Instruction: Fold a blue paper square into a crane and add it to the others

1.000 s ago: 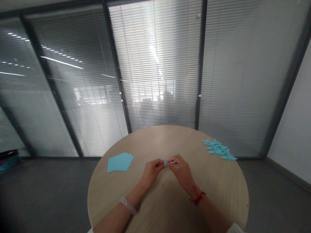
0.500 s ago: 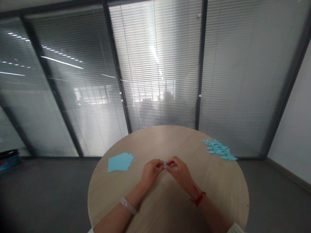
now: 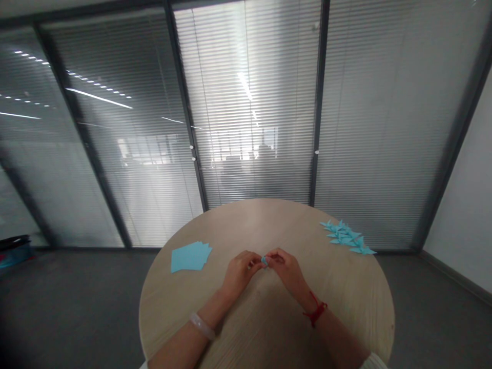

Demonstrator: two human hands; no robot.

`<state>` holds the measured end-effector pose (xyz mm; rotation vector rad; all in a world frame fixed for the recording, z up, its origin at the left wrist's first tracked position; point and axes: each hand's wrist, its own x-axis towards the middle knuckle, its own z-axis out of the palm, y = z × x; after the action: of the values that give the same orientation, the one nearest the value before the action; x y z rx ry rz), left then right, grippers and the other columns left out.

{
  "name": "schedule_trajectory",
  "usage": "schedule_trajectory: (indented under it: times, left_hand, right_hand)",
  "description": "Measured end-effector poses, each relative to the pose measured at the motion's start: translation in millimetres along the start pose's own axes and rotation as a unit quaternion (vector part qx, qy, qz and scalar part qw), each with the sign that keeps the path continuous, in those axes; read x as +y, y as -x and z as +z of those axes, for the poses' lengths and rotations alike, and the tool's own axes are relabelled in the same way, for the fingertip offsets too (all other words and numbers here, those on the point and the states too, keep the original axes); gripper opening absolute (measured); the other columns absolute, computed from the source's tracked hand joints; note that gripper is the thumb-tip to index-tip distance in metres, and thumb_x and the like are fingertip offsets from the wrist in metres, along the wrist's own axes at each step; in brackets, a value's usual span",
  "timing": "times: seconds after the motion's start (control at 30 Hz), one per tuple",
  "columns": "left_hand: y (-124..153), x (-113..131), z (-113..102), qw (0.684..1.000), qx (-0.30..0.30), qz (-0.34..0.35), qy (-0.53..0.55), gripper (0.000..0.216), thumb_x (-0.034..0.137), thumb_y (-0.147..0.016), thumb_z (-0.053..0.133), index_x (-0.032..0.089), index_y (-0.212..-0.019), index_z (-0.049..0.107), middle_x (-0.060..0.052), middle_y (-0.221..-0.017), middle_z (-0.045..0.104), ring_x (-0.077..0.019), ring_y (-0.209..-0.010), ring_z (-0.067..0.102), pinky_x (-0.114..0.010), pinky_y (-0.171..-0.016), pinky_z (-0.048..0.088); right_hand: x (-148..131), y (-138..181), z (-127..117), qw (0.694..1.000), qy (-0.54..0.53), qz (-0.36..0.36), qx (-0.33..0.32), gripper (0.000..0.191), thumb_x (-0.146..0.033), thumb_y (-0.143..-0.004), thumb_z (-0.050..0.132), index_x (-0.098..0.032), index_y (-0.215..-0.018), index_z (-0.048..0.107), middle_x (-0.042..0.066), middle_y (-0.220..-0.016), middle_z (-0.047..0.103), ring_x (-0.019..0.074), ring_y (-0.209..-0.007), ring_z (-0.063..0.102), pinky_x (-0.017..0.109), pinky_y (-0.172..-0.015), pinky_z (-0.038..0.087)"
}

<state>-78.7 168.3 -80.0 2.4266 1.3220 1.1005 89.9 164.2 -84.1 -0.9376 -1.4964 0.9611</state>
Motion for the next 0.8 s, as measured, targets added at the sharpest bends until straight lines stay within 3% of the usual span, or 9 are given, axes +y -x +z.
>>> schedule_trajectory:
  times: [0.27, 0.4, 0.53, 0.8]
  left_hand:
    - [-3, -1, 4, 0.986, 0.011, -0.050, 0.156, 0.017, 0.032, -0.080, 0.059, 0.019, -0.088, 0.065, -0.005, -0.094, 0.065, -0.0159, -0.084, 0.059, -0.024, -0.068, 0.048]
    - [-4, -2, 5, 0.970, -0.014, -0.085, 0.229, 0.018, 0.033, -0.080, 0.057, 0.017, -0.086, 0.063, -0.003, -0.086, 0.067, -0.0138, -0.073, 0.060, -0.024, -0.065, 0.047]
    - [-4, -1, 5, 0.976, -0.011, -0.097, 0.196, 0.015, 0.030, -0.080, 0.058, 0.016, -0.079, 0.062, 0.000, -0.068, 0.064, -0.0133, -0.063, 0.057, -0.023, -0.061, 0.043]
    - [-3, 3, 1, 0.985, -0.010, -0.047, 0.167, 0.010, 0.026, -0.081, 0.057, 0.018, -0.085, 0.062, -0.003, -0.083, 0.068, -0.0150, -0.077, 0.062, -0.026, -0.074, 0.047]
  right_hand:
    - [1, 1, -1, 0.999, 0.002, -0.027, 0.033, 0.037, -0.056, -0.074, 0.061, -0.019, -0.079, 0.060, 0.003, -0.072, 0.066, 0.0198, -0.070, 0.063, 0.031, -0.068, 0.050]
    - [2, 1, 0, 0.999, 0.002, -0.033, 0.019, 0.041, -0.061, -0.075, 0.057, -0.020, -0.082, 0.058, 0.004, -0.076, 0.067, 0.0205, -0.072, 0.065, 0.033, -0.070, 0.052]
    - [6, -1, 0, 0.999, -0.015, -0.035, 0.011, 0.037, -0.057, -0.077, 0.057, -0.020, -0.083, 0.056, 0.003, -0.078, 0.065, 0.0196, -0.073, 0.065, 0.033, -0.070, 0.053]
    - [13, -2, 1, 0.999, 0.028, -0.025, 0.025, 0.029, -0.043, -0.074, 0.062, -0.020, -0.090, 0.056, 0.004, -0.084, 0.064, 0.0182, -0.074, 0.063, 0.032, -0.071, 0.052]
